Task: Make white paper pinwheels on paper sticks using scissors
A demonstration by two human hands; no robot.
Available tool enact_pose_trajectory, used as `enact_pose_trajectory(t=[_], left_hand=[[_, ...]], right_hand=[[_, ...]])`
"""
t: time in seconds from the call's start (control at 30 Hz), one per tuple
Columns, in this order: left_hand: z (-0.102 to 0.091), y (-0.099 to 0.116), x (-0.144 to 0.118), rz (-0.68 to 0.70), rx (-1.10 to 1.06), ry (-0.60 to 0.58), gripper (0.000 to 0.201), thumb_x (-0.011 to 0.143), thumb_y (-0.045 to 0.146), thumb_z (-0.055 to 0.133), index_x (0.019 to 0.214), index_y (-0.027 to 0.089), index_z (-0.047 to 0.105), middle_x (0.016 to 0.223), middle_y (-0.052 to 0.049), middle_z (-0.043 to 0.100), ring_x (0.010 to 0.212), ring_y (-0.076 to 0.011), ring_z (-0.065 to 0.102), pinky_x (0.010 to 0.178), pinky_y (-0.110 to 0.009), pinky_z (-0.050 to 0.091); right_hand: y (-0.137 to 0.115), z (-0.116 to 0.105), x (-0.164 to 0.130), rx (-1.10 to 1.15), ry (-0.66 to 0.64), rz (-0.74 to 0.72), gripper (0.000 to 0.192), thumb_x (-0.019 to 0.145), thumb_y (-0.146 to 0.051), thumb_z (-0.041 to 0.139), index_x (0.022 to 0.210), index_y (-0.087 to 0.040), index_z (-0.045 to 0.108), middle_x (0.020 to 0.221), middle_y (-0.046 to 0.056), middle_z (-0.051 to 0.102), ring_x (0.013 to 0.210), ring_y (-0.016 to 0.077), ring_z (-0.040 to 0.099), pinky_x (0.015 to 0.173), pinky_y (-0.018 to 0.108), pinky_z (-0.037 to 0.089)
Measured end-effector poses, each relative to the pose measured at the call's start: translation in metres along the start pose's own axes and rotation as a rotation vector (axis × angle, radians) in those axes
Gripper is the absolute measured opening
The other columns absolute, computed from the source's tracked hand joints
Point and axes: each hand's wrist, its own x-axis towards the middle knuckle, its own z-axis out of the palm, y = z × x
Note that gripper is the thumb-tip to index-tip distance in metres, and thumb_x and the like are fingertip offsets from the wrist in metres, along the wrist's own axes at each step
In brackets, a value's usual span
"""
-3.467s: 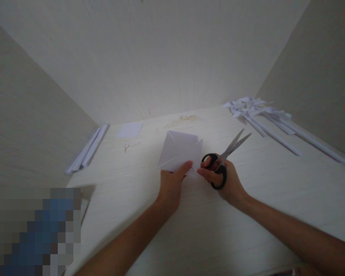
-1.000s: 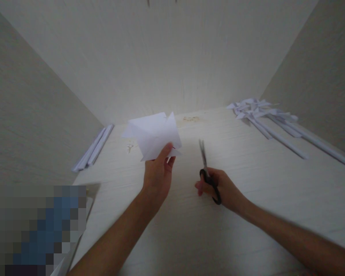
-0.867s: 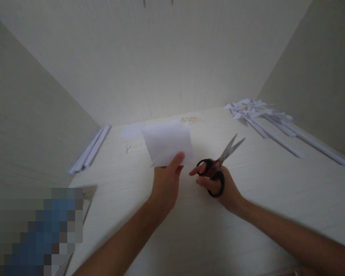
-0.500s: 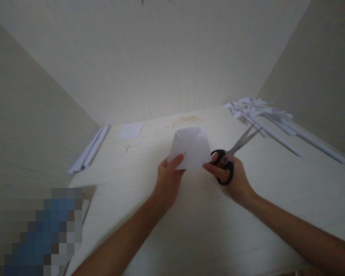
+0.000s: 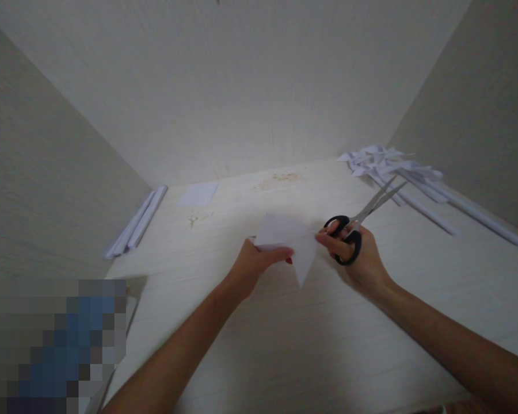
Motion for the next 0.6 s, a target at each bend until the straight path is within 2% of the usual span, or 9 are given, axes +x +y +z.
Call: enact_pose_trajectory(t=[0.1, 0.17, 0.23, 0.33, 0.43, 0.53, 0.6], left_hand=[[0.009, -0.003, -0.007, -0.019, -0.036, -0.010, 0.010, 0.061, 0.018, 0.064, 0.051, 0.020, 0.066, 0.061, -0.003, 0.066, 0.061, -0.0160, 0.060, 0.066, -0.028, 0.046], [0.014, -0.011, -0.009, -0.035, -0.093, 0.005, 0.004, 0.062, 0.021, 0.065, 0.060, 0.019, 0.068, 0.072, -0.004, 0.069, 0.068, -0.0175, 0.061, 0.071, -0.030, 0.046], [0.017, -0.020, -0.008, -0.036, -0.149, 0.015, 0.014, 0.060, 0.021, 0.068, 0.074, 0.018, 0.068, 0.086, -0.006, 0.068, 0.078, -0.0190, 0.061, 0.076, -0.032, 0.045], [0.020, -0.027, -0.006, 0.020, -0.205, 0.052, 0.026, 0.059, 0.020, 0.069, 0.084, 0.016, 0.066, 0.094, -0.007, 0.066, 0.089, -0.0191, 0.059, 0.081, -0.032, 0.044], [0.021, -0.023, -0.004, 0.047, -0.247, 0.166, 0.026, 0.060, 0.020, 0.069, 0.085, 0.016, 0.065, 0.090, -0.005, 0.066, 0.085, -0.0162, 0.059, 0.077, -0.028, 0.045], [0.023, -0.014, -0.003, 0.010, -0.320, 0.287, 0.027, 0.059, 0.020, 0.069, 0.085, 0.017, 0.064, 0.080, -0.001, 0.066, 0.073, -0.0127, 0.059, 0.067, -0.024, 0.046], [0.025, -0.011, -0.003, 0.000, -0.353, 0.326, 0.025, 0.058, 0.020, 0.070, 0.083, 0.017, 0.063, 0.078, -0.001, 0.065, 0.069, -0.0120, 0.059, 0.063, -0.024, 0.046]], right_hand=[[0.000, 0.002, 0.000, 0.021, 0.070, -0.041, 0.023, 0.058, -0.021, 0.070, 0.064, -0.017, 0.049, 0.059, -0.004, 0.055, 0.043, 0.0047, 0.040, 0.039, 0.019, 0.027], [-0.001, 0.004, -0.001, 0.028, 0.115, -0.073, 0.022, 0.058, -0.021, 0.070, 0.063, -0.018, 0.049, 0.058, -0.005, 0.052, 0.042, 0.0047, 0.039, 0.039, 0.020, 0.027], [-0.001, 0.005, -0.001, 0.031, 0.150, -0.096, 0.023, 0.057, -0.021, 0.070, 0.063, -0.018, 0.048, 0.058, -0.005, 0.051, 0.041, 0.0045, 0.038, 0.039, 0.020, 0.027], [0.000, 0.005, -0.002, 0.016, 0.156, -0.087, 0.024, 0.058, -0.024, 0.070, 0.064, -0.018, 0.048, 0.058, -0.005, 0.051, 0.041, 0.0047, 0.038, 0.039, 0.020, 0.028], [0.002, 0.005, -0.005, 0.010, 0.058, -0.039, 0.024, 0.060, -0.027, 0.069, 0.065, -0.018, 0.047, 0.063, -0.002, 0.058, 0.043, 0.0058, 0.041, 0.040, 0.020, 0.030], [0.004, 0.007, -0.009, -0.054, -0.119, 0.061, 0.028, 0.056, -0.026, 0.072, 0.065, -0.018, 0.047, 0.071, 0.001, 0.063, 0.049, 0.0076, 0.047, 0.044, 0.021, 0.034], [0.004, 0.010, -0.012, -0.121, -0.228, 0.121, 0.030, 0.052, -0.024, 0.073, 0.066, -0.018, 0.047, 0.069, 0.000, 0.062, 0.051, 0.0085, 0.048, 0.046, 0.021, 0.035]])
